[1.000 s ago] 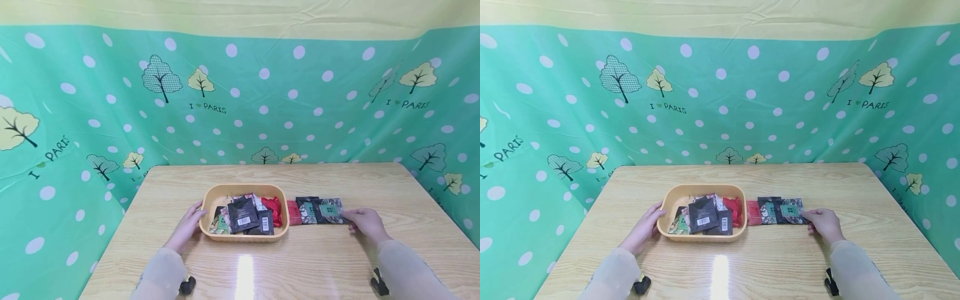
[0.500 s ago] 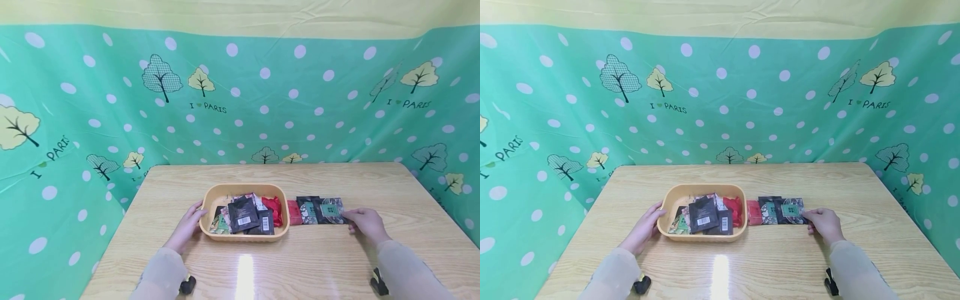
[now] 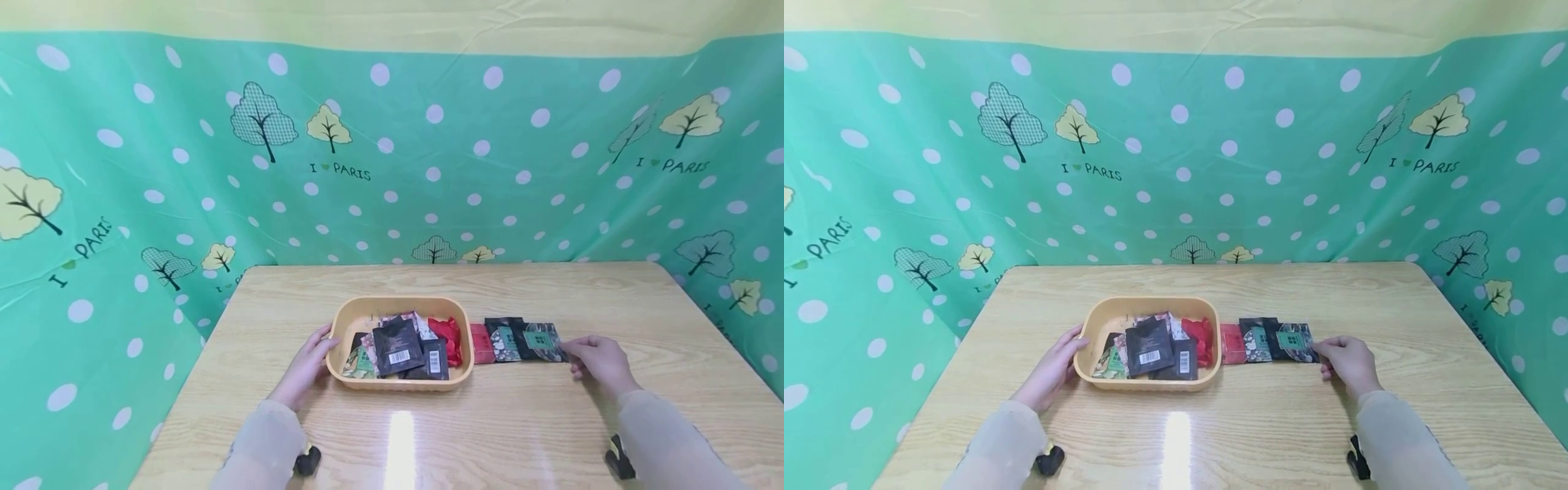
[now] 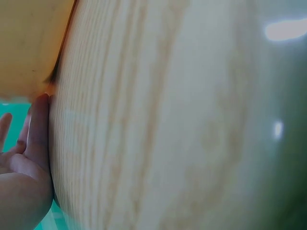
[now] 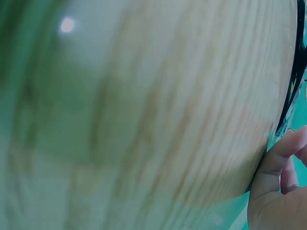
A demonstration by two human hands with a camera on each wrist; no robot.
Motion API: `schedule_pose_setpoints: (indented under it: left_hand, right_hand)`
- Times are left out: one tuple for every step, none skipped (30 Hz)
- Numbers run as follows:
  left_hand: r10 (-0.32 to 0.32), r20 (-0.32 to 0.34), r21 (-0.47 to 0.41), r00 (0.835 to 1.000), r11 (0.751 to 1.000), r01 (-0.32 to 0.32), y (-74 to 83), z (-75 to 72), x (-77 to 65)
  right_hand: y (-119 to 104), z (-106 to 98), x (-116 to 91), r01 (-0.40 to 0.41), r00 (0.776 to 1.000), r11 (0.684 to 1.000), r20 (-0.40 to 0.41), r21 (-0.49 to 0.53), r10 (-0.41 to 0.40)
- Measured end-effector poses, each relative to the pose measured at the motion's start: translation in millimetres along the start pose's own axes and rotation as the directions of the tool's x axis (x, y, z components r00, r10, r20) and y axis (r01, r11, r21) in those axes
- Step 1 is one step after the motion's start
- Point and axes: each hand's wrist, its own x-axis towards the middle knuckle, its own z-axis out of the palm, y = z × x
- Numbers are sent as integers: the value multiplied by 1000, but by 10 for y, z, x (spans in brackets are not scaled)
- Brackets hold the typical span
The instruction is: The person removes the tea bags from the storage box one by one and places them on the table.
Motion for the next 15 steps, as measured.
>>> schedule_pose_setpoints:
  left_hand:
    - [-1, 0, 0, 1000, 1000, 1, -2, -1, 4]
    - [-3, 1, -2, 1000, 1000, 3, -2, -2, 6]
    - [-5, 0, -2, 1000, 1000, 5, -2, -2, 9]
    - [-8, -1, -5, 1000, 1000, 8, 0, -1, 10]
    - [-11, -1, -8, 1000, 1000, 11, 0, 0, 11]
    - [-11, 2, -11, 1000, 1000, 11, 2, 0, 7]
    - [-12, 5, -10, 1000, 1000, 12, 1, -2, 9]
    - [-15, 4, -11, 1000, 1000, 15, 5, 0, 10]
    - [-18, 3, -13, 1000, 1000, 18, 6, 2, 13]
    - [-19, 2, -15, 1000, 1000, 19, 8, 3, 15]
    - [-19, 3, -15, 1000, 1000, 19, 9, 3, 17]
    - [-19, 3, -15, 1000, 1000, 19, 10, 2, 19]
    - [-21, 2, -12, 1000, 1000, 21, 6, 3, 27]
    - [-20, 2, -15, 1000, 1000, 20, 9, 6, 28]
    - [-19, 4, -16, 1000, 1000, 19, 10, 6, 26]
  right_hand:
    - [-5, -2, -1, -4, 1000, 1000, 2, 5, 4]
    - [-10, -3, -2, -7, 1000, 1000, 6, 10, 7]
    - [-16, -4, -4, -11, 1000, 1000, 10, 17, 11]
    - [-21, -4, -5, -12, 1000, 1000, 14, 22, 11]
    - [-25, -4, -6, -13, 1000, 999, 20, 30, 12]
    - [-29, -6, -7, -15, 1000, 999, 28, 38, 13]
    - [-38, -9, -10, -19, 999, 998, 41, 63, 16]
    - [-48, -12, -11, -21, 999, 997, 50, 80, 17]
    - [-60, -15, -14, -24, 998, 995, 57, 93, 19]
    - [-73, -20, -16, -26, 998, 995, 64, 99, 19]
    - [-88, -26, -18, -26, 997, 994, 69, 101, 19]
    - [-104, -32, -19, -26, 997, 995, 72, 101, 18]
    - [-123, -34, -20, -18, 997, 996, 70, 84, 12]
    - [-139, -36, -22, -1, 998, 999, 59, 40, -2]
    - [-158, -37, -27, 14, 999, 1000, 51, 6, -14]
